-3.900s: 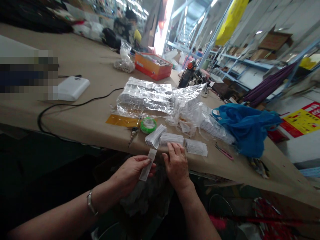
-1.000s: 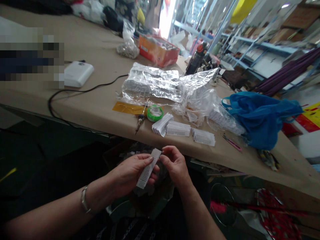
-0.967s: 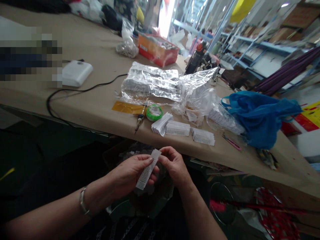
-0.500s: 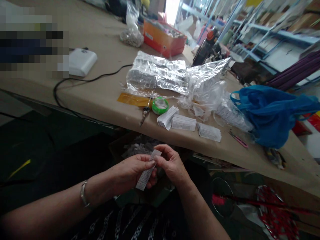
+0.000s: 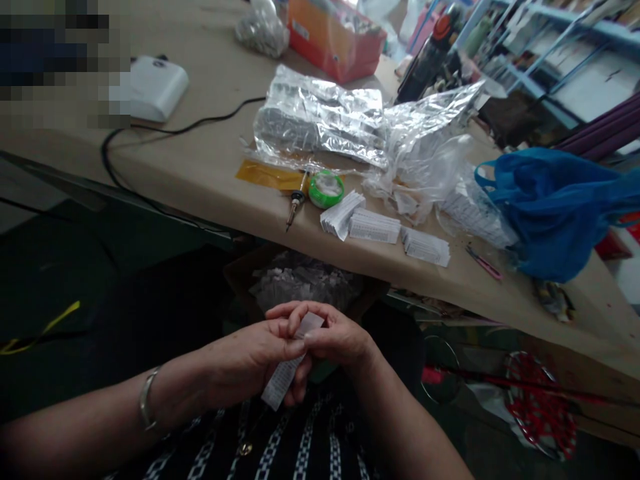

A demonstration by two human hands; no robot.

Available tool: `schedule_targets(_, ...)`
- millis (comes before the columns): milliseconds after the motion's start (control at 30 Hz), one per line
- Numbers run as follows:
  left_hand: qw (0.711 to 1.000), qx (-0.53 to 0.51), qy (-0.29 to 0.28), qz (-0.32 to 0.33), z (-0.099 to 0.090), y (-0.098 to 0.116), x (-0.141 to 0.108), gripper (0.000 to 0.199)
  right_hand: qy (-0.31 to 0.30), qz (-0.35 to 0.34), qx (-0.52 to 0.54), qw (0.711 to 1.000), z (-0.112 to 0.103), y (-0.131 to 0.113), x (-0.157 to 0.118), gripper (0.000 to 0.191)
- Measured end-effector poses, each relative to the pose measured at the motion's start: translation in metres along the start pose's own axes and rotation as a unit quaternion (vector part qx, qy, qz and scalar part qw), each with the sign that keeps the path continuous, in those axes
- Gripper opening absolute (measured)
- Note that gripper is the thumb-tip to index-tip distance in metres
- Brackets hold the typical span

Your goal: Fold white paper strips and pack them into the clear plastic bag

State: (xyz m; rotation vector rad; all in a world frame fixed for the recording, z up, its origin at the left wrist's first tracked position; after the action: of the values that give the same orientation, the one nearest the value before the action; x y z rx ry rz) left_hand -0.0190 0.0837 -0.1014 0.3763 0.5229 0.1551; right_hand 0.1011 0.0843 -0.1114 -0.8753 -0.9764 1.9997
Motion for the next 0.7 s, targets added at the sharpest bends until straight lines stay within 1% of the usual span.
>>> schedule_targets(67,1.0,0.006,-0.003,0.007,0.0,0.001,-0.002,0.025,0.016,-0.01,-0.04,0.999,0.003,-0.002,-0.002,0.035)
schedule_targets(133,1.0,0.005,-0.009,0.02,-0.001,0.002,-0.004,0.027,0.055,-0.037,-0.105,0.992,0.005,-0.005,-0.005,0.044)
schedule_targets(200,1.0,-0.006,-0.007,0.028,-0.002,0.002,-0.007,0.027,0.117,-0.082,-0.2,0.969,0.006,-0.009,-0.011,0.049)
schedule_targets(267,1.0,-0.016,0.007,0.026,-0.004,0.001,-0.01,0.025,0.178,-0.124,-0.317,0.923,0.008,-0.012,-0.018,0.044)
schedule_targets(333,0.999,-0.024,0.017,0.023,-0.004,-0.002,-0.012,0.026,0.21,-0.151,-0.423,0.868,0.012,-0.015,-0.025,0.038)
schedule_targets(400,0.999,-0.035,0.02,0.02,-0.004,-0.004,-0.014,0.027,0.217,-0.169,-0.497,0.823,0.017,-0.016,-0.03,0.036)
schedule_targets(467,0.999,-0.043,0.023,0.016,-0.004,-0.006,-0.015,0.028,0.214,-0.176,-0.542,0.793,0.021,-0.017,-0.033,0.033)
schedule_targets(567,0.999,-0.044,0.028,0.01,-0.004,-0.008,-0.015,0.03,0.215,-0.169,-0.573,0.772,0.024,-0.017,-0.035,0.029)
schedule_targets(700,0.998,-0.048,0.029,0.013,-0.004,-0.009,-0.016,0.034,0.223,-0.163,-0.58,0.766,0.028,-0.017,-0.035,0.026)
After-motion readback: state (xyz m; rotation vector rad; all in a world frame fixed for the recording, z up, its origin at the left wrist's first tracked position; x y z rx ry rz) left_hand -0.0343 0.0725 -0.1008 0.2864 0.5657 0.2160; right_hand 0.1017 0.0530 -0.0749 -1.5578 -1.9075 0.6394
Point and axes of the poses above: each hand's wrist, its own x-axis towards the middle knuckle, its own z-axis out of the palm, y = z × x, the point moved 3 cm from there along x, towards the middle knuckle, and after that the axes turned 3 degrees about -x, right-handed, at the moved point
